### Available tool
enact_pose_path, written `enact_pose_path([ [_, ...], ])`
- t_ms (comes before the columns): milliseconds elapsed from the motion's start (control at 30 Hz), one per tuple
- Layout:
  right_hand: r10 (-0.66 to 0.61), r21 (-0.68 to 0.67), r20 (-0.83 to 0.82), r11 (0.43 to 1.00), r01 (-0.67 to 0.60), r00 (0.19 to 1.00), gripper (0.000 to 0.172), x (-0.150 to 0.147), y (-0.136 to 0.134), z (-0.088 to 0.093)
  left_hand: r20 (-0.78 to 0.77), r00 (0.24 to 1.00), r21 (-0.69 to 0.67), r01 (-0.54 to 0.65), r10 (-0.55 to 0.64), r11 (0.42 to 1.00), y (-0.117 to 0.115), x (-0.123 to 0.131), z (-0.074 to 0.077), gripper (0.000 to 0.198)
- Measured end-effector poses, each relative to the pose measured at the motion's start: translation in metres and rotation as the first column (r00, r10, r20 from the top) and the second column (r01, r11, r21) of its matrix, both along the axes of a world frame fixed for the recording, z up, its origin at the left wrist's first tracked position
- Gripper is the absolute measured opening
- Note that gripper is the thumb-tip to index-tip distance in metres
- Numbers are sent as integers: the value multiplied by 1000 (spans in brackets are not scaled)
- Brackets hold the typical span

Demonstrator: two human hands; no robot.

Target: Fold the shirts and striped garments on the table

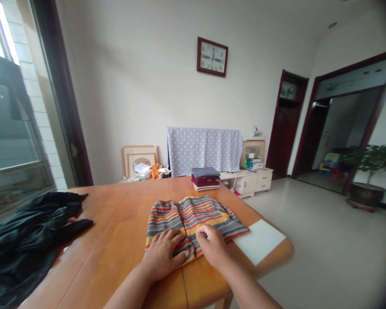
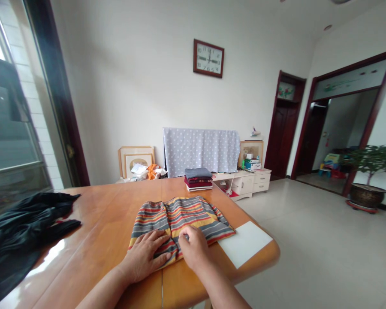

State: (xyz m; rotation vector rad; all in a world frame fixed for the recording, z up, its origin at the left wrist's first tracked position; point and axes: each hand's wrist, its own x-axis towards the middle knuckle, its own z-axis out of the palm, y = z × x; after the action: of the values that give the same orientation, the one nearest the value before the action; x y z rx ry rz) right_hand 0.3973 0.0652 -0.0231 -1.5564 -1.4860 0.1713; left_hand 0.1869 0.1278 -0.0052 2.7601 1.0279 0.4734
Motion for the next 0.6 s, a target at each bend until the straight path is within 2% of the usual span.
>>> enact_pose_path([
  [67,-101,-56,-43,994,99,994,19,23,1,6,1,1000,-5,0,0,1000,1,0,-1,58],
  [167,-294,-143,-21,947,288,956,22,72,2,14,5,1000,-11,0,0,1000,3,0,-2,57],
  [233,-437,-221,81,869,444,896,24,105,1,16,9,1000,-14,-1,1,1000,4,1,-3,57],
  [300,-503,-286,218,786,548,836,29,131,0,15,18,1000,-15,-3,3,1000,6,1,-4,57],
  [367,-513,-356,337,706,612,789,35,147,0,13,26,1000,-16,-2,2,1000,7,0,-5,57],
  [433,-499,-410,397,655,635,770,42,154,2,12,33,999,-18,4,-4,1000,8,0,-6,56],
  [500,-493,-449,366,649,614,789,46,156,6,11,38,999,-22,8,-7,1000,8,-1,-6,56],
  [600,-482,-489,166,717,497,860,36,154,16,10,44,999,-25,8,-7,1000,8,-1,-6,57],
])
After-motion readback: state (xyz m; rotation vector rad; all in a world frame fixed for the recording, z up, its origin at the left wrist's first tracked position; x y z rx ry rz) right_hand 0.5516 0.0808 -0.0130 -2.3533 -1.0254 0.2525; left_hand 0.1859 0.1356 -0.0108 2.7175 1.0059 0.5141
